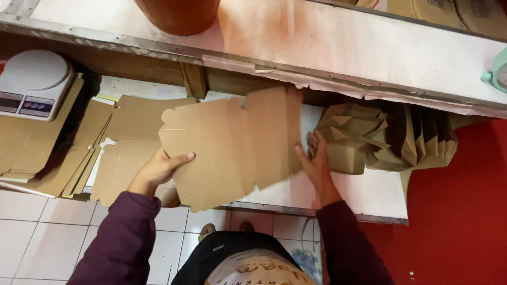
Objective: The person assembles brown cardboard food containers by folding the pre-cut flaps and interlocking the tabs by hand on a white counter.
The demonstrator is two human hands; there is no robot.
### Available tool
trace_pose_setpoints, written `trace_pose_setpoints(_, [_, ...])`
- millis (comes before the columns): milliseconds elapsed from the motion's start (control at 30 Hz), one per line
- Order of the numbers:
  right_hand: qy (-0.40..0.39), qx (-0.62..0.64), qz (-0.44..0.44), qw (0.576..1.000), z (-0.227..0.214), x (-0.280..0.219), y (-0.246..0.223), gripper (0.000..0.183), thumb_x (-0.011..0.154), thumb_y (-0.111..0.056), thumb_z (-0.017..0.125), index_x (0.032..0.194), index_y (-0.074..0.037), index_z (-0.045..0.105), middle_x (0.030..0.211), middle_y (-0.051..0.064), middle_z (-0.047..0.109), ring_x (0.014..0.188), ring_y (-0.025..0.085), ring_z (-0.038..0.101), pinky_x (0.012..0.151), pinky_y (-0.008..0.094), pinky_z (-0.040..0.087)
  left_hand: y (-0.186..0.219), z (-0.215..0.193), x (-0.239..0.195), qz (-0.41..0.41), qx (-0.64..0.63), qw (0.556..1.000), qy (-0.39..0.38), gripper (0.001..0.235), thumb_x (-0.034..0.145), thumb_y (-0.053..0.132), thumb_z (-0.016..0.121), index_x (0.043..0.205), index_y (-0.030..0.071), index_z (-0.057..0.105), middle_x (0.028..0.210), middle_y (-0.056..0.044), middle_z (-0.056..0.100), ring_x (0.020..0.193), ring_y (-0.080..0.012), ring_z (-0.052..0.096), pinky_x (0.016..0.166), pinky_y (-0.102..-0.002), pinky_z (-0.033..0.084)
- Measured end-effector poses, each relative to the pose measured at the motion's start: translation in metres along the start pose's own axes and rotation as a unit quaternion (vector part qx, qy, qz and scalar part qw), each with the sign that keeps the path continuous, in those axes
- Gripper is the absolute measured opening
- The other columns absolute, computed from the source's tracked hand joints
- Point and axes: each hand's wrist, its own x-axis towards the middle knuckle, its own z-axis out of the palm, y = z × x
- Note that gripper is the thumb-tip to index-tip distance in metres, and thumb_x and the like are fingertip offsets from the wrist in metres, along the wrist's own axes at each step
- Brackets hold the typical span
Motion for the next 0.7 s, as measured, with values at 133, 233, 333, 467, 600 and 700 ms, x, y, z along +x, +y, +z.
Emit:
trace_pose_setpoints(133, [-0.033,-0.004,0.145,0.989,0.010,-0.004,-0.064,0.090,0.092,-0.050,0.069,0.159,-0.011,0.023,0.157,0.026,0.032,0.148,0.043,0.029,0.122,0.060,0.020,-0.007,0.009,0.007,-0.003,0.009,1.000,-0.017,0.036,0.078,-0.003,0.079,0.111,0.003,0.066,0.089,-0.018,0.073,0.075,-0.0318,0.075,0.060,-0.050,0.061])
trace_pose_setpoints(233, [-0.022,0.068,0.187,0.980,0.016,-0.008,-0.057,0.073,0.088,-0.035,0.078,0.148,-0.004,0.049,0.140,0.021,0.059,0.129,0.034,0.056,0.110,0.056,0.041,-0.009,0.021,0.012,-0.030,0.023,0.999,0.027,0.046,0.077,0.008,0.084,0.119,0.000,0.066,0.093,-0.016,0.070,0.078,-0.0286,0.072,0.064,-0.050,0.058])
trace_pose_setpoints(333, [0.021,0.114,0.167,0.979,-0.004,0.002,0.014,0.050,0.090,-0.023,0.075,0.132,-0.002,0.059,0.117,0.022,0.069,0.106,0.034,0.069,0.098,0.056,0.050,-0.014,0.027,0.022,0.004,0.057,0.997,0.047,0.044,0.080,0.018,0.086,0.118,0.007,0.068,0.097,-0.015,0.071,0.084,-0.0273,0.070,0.073,-0.050,0.058])
trace_pose_setpoints(467, [0.096,0.037,0.105,0.989,-0.006,-0.001,0.011,0.027,0.089,-0.013,0.075,0.114,-0.007,0.066,0.097,0.006,0.065,0.090,0.018,0.058,0.084,0.038,0.045,-0.033,0.025,0.045,0.079,0.129,0.987,0.060,0.034,0.085,0.016,0.086,0.113,0.009,0.067,0.095,-0.013,0.073,0.088,-0.0248,0.072,0.075,-0.043,0.058])
trace_pose_setpoints(600, [0.104,0.018,0.058,0.993,0.006,-0.017,-0.028,0.020,0.092,-0.013,0.073,0.110,-0.007,0.065,0.089,0.005,0.062,0.080,0.012,0.054,0.072,0.035,0.048,-0.062,0.028,0.057,0.131,0.152,0.976,0.086,0.030,0.089,0.018,0.083,0.114,0.009,0.068,0.100,-0.010,0.073,0.096,-0.0175,0.065,0.084,-0.040,0.056])
trace_pose_setpoints(700, [0.090,0.046,0.131,0.986,0.009,-0.023,-0.003,0.013,0.099,-0.024,0.065,0.103,-0.011,0.064,0.082,-0.002,0.059,0.071,0.011,0.052,0.065,0.029,0.042,-0.070,0.024,0.073,0.138,0.190,0.969,0.072,0.031,0.095,0.023,0.078,0.119,0.009,0.066,0.109,-0.013,0.073,0.107,-0.0242,0.069,0.092,-0.043,0.054])
